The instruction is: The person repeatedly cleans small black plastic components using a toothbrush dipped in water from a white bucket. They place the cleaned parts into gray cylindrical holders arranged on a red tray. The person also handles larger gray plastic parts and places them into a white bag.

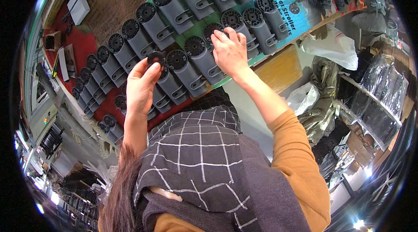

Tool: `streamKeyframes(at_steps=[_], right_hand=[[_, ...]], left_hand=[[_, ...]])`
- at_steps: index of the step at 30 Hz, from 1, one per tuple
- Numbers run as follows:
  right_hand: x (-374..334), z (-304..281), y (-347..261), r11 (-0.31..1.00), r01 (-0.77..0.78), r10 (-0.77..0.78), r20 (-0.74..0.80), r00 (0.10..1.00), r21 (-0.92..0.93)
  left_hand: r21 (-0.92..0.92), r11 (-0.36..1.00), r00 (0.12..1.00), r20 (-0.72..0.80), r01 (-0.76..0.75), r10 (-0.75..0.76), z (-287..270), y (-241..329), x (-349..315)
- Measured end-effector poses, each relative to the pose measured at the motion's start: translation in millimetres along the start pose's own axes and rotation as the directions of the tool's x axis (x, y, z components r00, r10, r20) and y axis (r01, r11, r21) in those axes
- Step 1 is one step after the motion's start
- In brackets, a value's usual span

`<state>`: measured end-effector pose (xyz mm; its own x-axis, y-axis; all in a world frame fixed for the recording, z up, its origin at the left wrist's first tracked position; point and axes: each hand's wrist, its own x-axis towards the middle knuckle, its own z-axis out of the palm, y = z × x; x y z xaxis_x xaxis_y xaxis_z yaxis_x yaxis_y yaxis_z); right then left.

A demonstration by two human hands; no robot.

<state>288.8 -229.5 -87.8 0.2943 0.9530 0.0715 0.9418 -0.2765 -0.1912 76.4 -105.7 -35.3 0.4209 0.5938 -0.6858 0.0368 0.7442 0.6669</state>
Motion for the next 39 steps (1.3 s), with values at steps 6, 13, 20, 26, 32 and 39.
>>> streamKeyframes(at_steps=[6, 13, 20, 26, 32, 39], right_hand=[[9, -36, -48, 0.236, -0.444, 0.199, 0.404, 0.893, 0.864], [7, -47, 6, 0.875, -0.2, 0.296, -0.161, 0.941, 0.442], [15, -7, 67, 0.984, 0.067, -0.104, -0.223, 0.969, -0.165], [17, 3, 74, 0.991, 0.016, -0.028, -0.084, 0.996, -0.135], [8, 0, 71, 0.985, 0.059, -0.061, -0.008, 0.998, -0.164], [11, -10, 70, 0.974, 0.109, -0.072, 0.185, 0.98, -0.199]], left_hand=[[0.044, 0.999, 0.99, 0.139, -0.01, 0.004, 27, -2, 2], [0.168, 0.984, 0.989, 0.145, -0.057, 0.033, 34, -5, -1], [0.106, 0.994, 0.996, 0.085, -0.039, 0.03, 15, -6, 3], [0.085, 0.995, 0.996, 0.086, -0.044, 0.036, 16, -6, -1], [0.037, 0.998, 0.999, 0.02, -0.047, 0.046, 9, 0, -4], [0.029, 0.991, 0.991, -0.021, -0.132, 0.132, -24, 13, -14]])
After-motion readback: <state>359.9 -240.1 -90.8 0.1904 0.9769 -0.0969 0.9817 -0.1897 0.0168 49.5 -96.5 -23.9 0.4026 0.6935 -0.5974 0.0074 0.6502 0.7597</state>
